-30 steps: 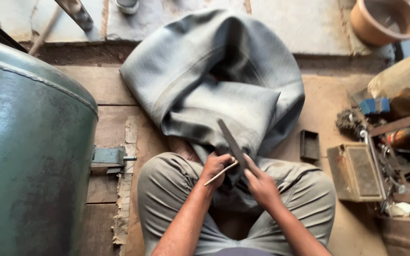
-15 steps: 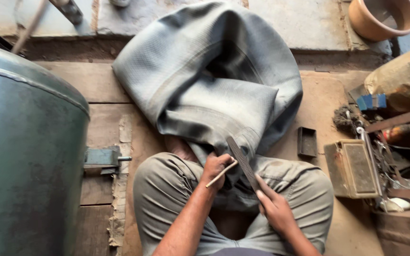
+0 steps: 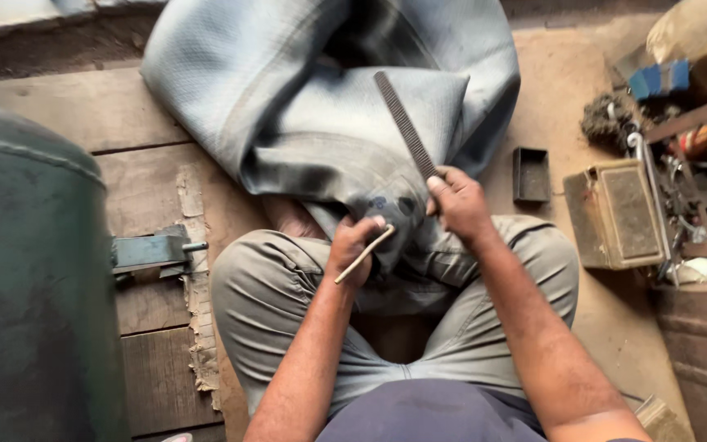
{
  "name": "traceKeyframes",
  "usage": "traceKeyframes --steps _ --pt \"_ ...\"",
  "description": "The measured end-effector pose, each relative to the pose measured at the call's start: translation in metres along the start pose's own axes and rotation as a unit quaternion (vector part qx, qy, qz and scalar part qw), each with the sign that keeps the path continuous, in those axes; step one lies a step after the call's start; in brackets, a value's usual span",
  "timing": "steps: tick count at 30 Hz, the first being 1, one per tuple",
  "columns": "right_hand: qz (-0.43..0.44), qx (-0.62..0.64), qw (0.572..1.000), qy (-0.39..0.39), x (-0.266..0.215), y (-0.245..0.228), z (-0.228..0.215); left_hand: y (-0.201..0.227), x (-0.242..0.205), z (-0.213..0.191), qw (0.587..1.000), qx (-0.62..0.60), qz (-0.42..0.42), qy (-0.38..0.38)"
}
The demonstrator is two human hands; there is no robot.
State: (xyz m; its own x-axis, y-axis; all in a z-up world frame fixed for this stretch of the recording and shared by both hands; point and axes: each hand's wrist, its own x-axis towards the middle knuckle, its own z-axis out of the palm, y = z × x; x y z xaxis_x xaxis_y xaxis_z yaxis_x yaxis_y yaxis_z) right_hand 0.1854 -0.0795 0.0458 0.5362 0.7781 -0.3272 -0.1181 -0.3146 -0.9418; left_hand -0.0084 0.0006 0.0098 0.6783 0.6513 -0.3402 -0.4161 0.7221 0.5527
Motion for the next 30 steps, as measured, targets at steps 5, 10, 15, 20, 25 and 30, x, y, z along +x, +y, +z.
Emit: traceKeyframes --steps 5,10,15,20,25,30 --pt "0.069 0.101 0.991 -0.048 0.010 0.025 -0.030 0.010 0.003 0.011 0.995 -0.082 -0.033 0.040" --pt "0.114 0.063 0.991 -0.040 0.022 0.029 -0.031 0.007 0.007 0.017 0.996 -0.032 0.007 0.084" --pt "0.135 0.072 0.988 -0.030 0.028 0.028 -0.031 0.006 0.005 0.011 0.996 0.034 0.008 0.083" --pt "0.134 0.080 0.987 -0.033 0.030 0.033 -0.032 -0.015 0.011 -0.016 0.993 -0.039 0.028 0.108" --pt "0.148 0.079 0.985 -0.031 0.033 0.033 -0.029 -0.020 0.015 -0.018 0.984 -0.089 0.033 0.151" --pt "0.145 0.055 0.987 -0.039 0.032 0.032 -0.030 0.002 0.013 0.006 0.987 -0.137 -0.028 0.073"
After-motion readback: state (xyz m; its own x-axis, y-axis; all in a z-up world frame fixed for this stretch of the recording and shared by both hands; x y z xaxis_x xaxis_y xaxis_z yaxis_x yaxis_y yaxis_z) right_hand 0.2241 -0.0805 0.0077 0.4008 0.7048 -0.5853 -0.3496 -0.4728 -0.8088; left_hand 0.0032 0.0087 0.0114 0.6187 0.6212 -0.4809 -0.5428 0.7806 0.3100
